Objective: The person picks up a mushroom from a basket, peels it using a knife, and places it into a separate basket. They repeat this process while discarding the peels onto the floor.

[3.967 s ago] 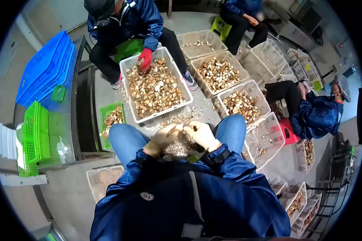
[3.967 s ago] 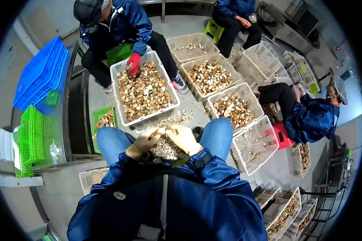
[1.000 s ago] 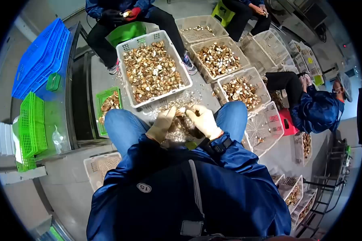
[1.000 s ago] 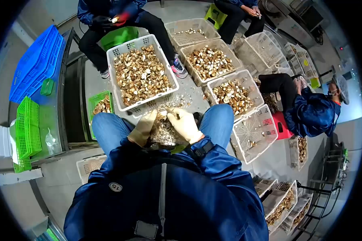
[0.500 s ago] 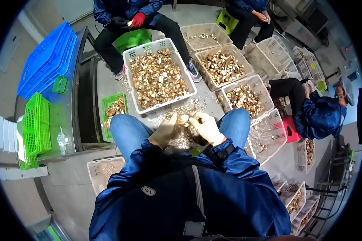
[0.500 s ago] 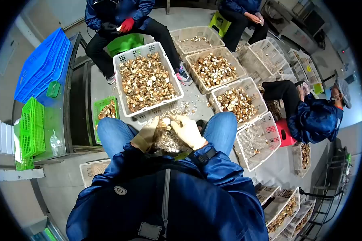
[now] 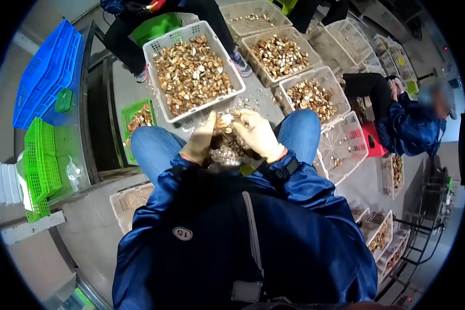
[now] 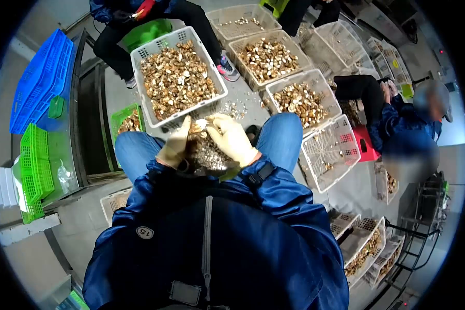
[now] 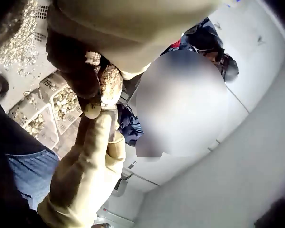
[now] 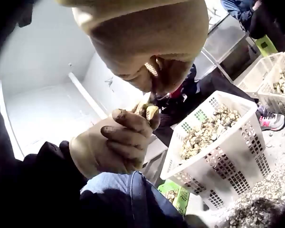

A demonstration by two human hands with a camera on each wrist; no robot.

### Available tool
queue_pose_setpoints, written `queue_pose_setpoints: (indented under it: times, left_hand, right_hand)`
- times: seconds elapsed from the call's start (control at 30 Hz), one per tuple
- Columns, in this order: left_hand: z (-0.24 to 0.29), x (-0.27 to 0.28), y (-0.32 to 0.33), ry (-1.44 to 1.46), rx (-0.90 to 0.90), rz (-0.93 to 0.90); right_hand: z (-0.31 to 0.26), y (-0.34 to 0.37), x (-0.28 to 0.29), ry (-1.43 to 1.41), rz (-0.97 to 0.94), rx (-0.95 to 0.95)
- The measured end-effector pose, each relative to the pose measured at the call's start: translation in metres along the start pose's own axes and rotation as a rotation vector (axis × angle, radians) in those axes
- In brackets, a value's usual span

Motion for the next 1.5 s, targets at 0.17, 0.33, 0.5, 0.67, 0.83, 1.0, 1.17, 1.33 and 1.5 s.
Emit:
queue_pose_setpoints:
  times: [0.17, 0.33, 0.5, 0.67, 0.83, 1.0, 1.17, 1.33, 1.5]
  left_hand:
    - [-0.008, 0.009, -0.011, -0.208, -0.242, -0.010]
    - [-0.019, 0.013, -0.019, -0.147, -0.169, -0.087]
    - [-0.039, 0.030, -0.041, 0.622, 0.126, -0.308]
    - [-0.063, 0.053, -0.055, 0.111, -0.217, -0.161]
    - [-0.029, 0.032, -0.038, 0.095, -0.122, -0.116]
    - [0.002, -0.004, -0.007, 0.103, -0.129, -0.190]
    - [-0.032, 0.034, -0.042, -0.413, -0.343, -0.083]
    - [-0.044, 0.044, -0.049, -0.520, -0.436, 0.085]
    - [-0.035, 0.034, -0.042, -0.865, -0.439, 0.076]
  right_hand:
    - [0.002, -0.003, 0.003, -0.035, 0.022, 0.087]
    - [0.006, -0.006, 0.006, -0.182, -0.117, -0.155]
    - [0.020, -0.006, 0.005, -0.146, -0.107, -0.200]
    - [0.013, -0.003, -0.003, -0.043, 0.085, -0.100]
    - [0.016, -0.003, -0.008, -0.100, 0.090, -0.025]
    - [0.023, 0.001, -0.012, -0.173, 0.022, -0.197]
    - [0.039, 0.006, -0.020, -0.212, -0.075, -0.292]
    - [0.028, 0.004, -0.014, -0.113, -0.005, -0.212]
    - [0.013, 0.002, -0.011, 0.031, 0.048, 0.073]
Point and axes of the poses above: each hand's wrist, its own y-axis away from the middle knuckle, its own x-axis out of the back of the hand, z = x × y, the point moved 4 cm from there along -y, towards the middle knuckle, and after that the axes turned 7 degrees about -z, right-handed, at the moved point
